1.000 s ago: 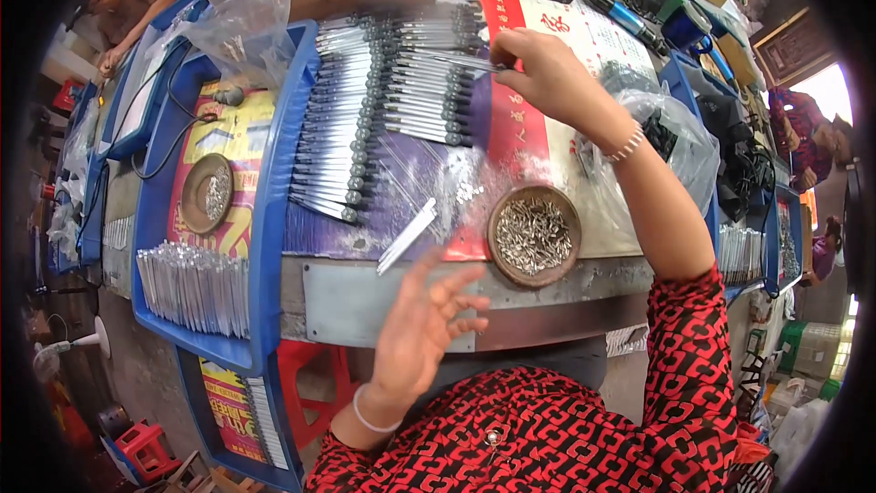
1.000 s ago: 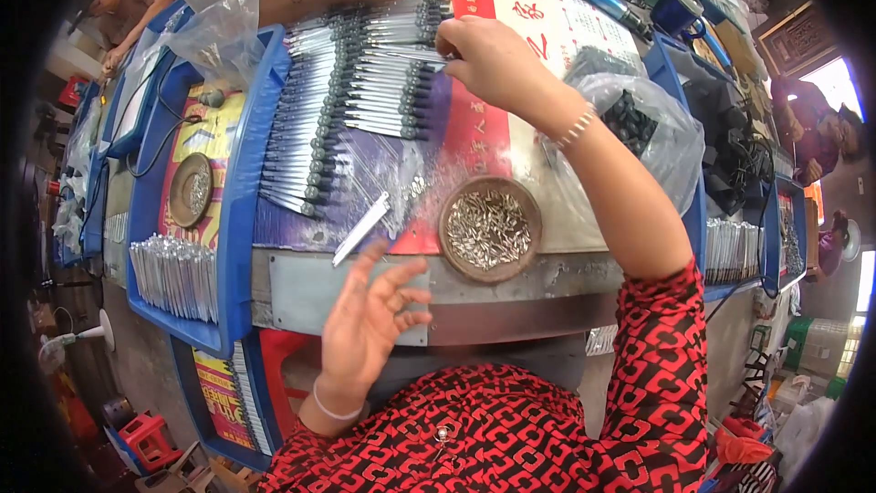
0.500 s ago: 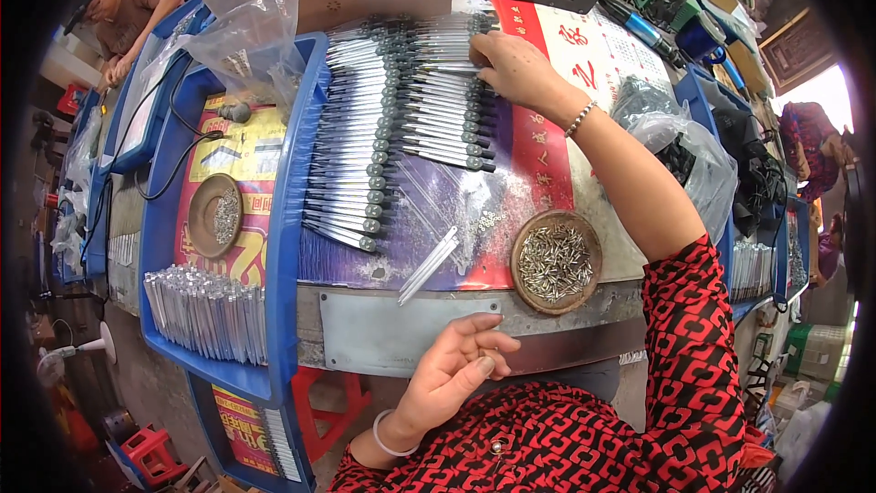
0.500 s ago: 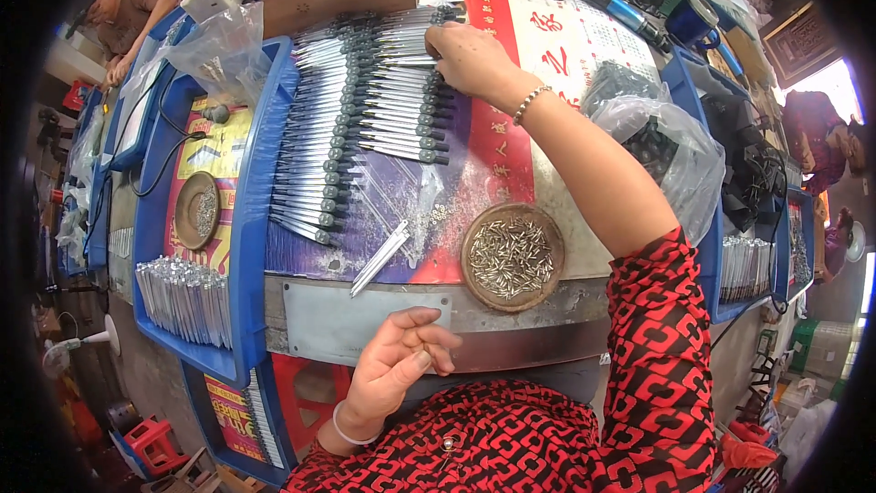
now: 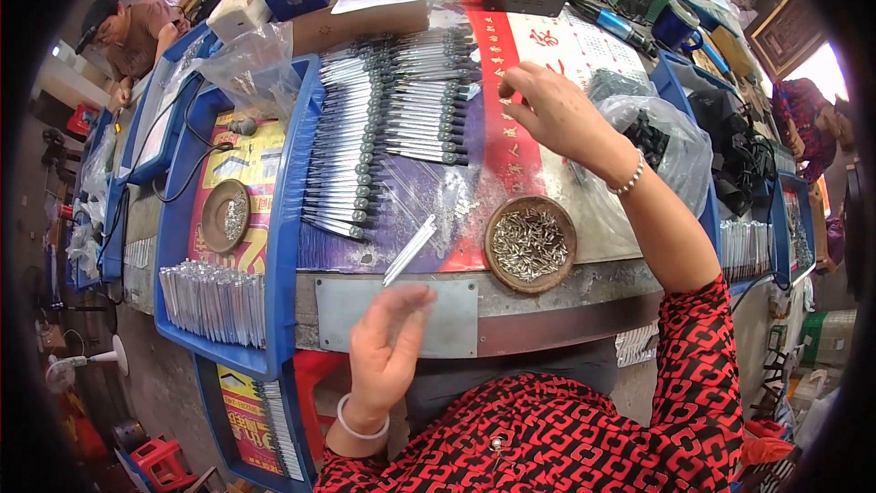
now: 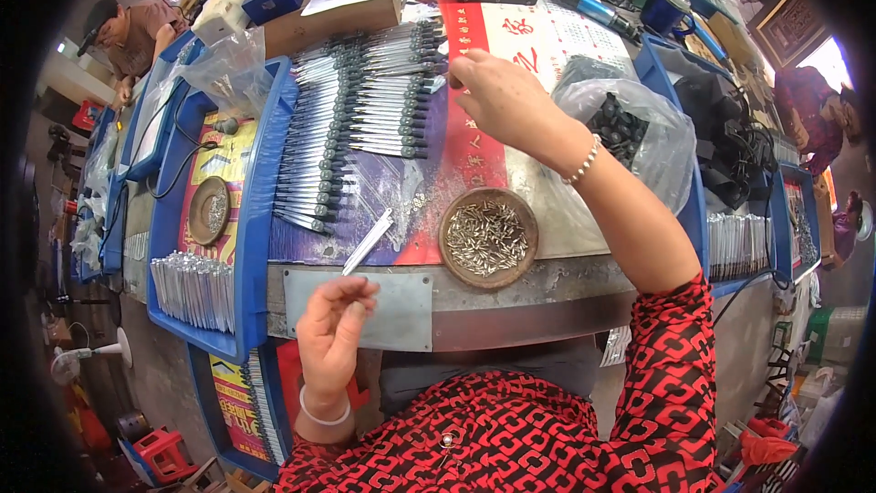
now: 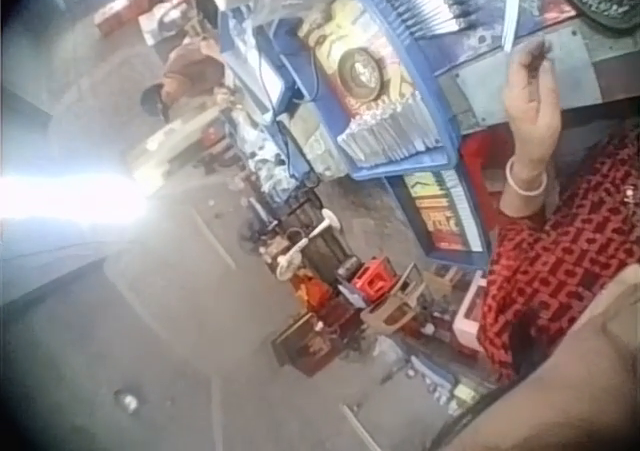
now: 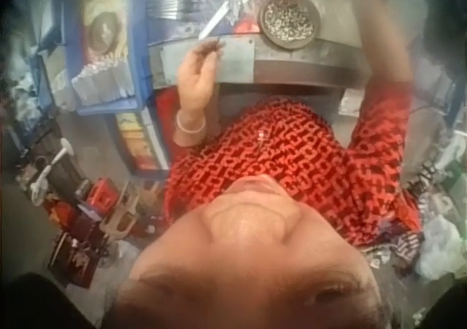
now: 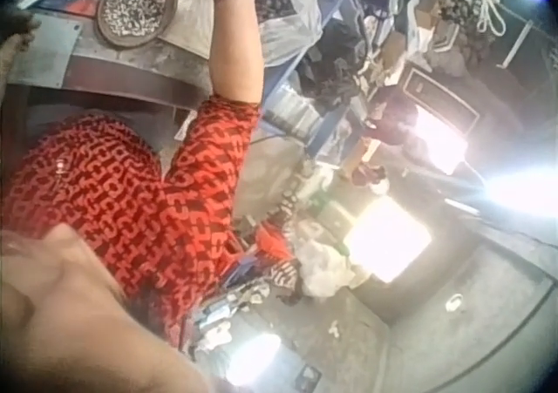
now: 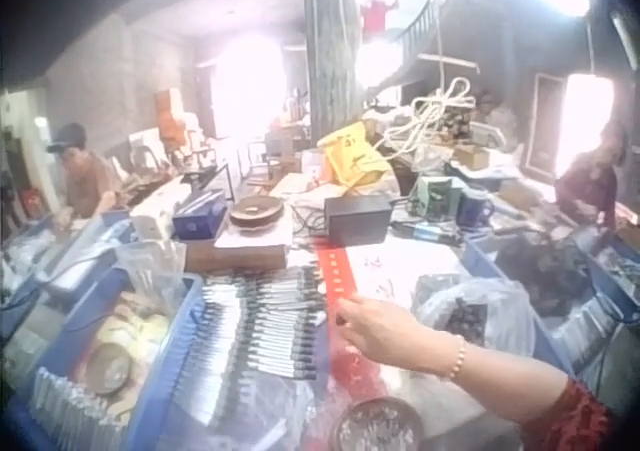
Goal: The person assembles small metal pins into plastic housings by hand at a factory workbench, creating assembled parts.
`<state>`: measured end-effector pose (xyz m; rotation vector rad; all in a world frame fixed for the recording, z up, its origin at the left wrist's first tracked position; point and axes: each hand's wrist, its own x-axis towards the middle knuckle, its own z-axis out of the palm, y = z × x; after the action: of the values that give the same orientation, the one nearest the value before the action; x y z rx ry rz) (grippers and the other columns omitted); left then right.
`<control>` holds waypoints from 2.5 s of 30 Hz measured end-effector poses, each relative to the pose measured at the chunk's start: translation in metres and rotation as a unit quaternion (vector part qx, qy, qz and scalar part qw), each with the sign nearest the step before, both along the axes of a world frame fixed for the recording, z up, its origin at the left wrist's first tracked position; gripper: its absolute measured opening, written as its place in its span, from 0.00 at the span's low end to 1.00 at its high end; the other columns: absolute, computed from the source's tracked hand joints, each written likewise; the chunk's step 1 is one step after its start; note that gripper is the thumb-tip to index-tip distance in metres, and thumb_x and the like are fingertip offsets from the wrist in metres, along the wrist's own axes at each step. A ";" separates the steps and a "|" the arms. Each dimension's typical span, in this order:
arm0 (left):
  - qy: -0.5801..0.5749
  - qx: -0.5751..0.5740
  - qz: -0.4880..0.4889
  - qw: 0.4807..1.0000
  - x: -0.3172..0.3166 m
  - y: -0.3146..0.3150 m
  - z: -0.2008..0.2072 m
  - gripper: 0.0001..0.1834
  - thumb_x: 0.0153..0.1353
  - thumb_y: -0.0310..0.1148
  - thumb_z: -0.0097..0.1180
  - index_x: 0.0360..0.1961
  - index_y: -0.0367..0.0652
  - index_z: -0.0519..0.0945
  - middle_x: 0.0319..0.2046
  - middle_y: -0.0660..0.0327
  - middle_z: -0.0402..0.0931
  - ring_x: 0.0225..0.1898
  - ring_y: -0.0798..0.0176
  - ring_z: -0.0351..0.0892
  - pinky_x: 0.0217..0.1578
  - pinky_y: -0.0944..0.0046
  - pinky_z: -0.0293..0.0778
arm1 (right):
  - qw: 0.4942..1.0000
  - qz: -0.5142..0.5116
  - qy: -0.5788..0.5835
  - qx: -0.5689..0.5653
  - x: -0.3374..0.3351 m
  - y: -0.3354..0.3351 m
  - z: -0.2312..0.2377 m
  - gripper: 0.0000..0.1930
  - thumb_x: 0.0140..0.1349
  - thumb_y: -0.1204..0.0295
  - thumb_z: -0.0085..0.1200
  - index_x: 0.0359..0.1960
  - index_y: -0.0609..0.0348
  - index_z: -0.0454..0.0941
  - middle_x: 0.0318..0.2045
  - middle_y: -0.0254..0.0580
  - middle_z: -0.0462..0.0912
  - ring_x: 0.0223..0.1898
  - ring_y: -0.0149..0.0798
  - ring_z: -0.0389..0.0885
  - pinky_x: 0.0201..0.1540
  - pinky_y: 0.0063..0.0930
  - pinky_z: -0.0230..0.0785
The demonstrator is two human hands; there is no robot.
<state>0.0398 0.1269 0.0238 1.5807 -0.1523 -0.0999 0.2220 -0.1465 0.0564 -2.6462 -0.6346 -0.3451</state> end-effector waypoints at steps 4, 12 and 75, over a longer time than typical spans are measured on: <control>-0.176 0.259 -0.006 0.950 0.020 -0.003 0.008 0.15 0.54 0.20 0.51 0.44 0.33 0.73 0.40 0.47 0.75 0.43 0.46 0.75 0.45 0.57 0.71 | 0.999 0.000 0.053 0.009 -0.053 -0.008 0.015 0.07 0.54 0.74 0.52 0.33 0.63 0.71 0.32 0.49 0.75 0.36 0.52 0.76 0.38 0.41 0.69; -0.271 0.501 0.019 0.822 0.054 -0.023 -0.017 0.19 0.53 0.21 0.51 0.49 0.33 0.71 0.45 0.47 0.74 0.46 0.46 0.72 0.49 0.55 0.68 | 0.994 0.029 0.094 0.039 -0.177 0.001 0.027 0.09 0.54 0.72 0.55 0.36 0.60 0.72 0.32 0.46 0.74 0.35 0.49 0.75 0.37 0.38 0.67; 0.135 0.012 -0.141 0.981 -0.034 -0.101 0.012 0.11 0.62 0.18 0.40 0.46 0.33 0.68 0.33 0.56 0.75 0.27 0.72 0.71 0.31 0.74 0.69 | 0.900 -0.399 -0.079 0.154 -0.253 -0.203 0.016 0.14 0.52 0.80 0.53 0.42 0.63 0.74 0.32 0.49 0.78 0.30 0.45 0.78 0.35 0.30 0.70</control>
<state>0.0062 0.0263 0.0356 1.5446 -0.1608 -0.5366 -0.0309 -0.3491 0.0720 -2.4460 0.4789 -0.8139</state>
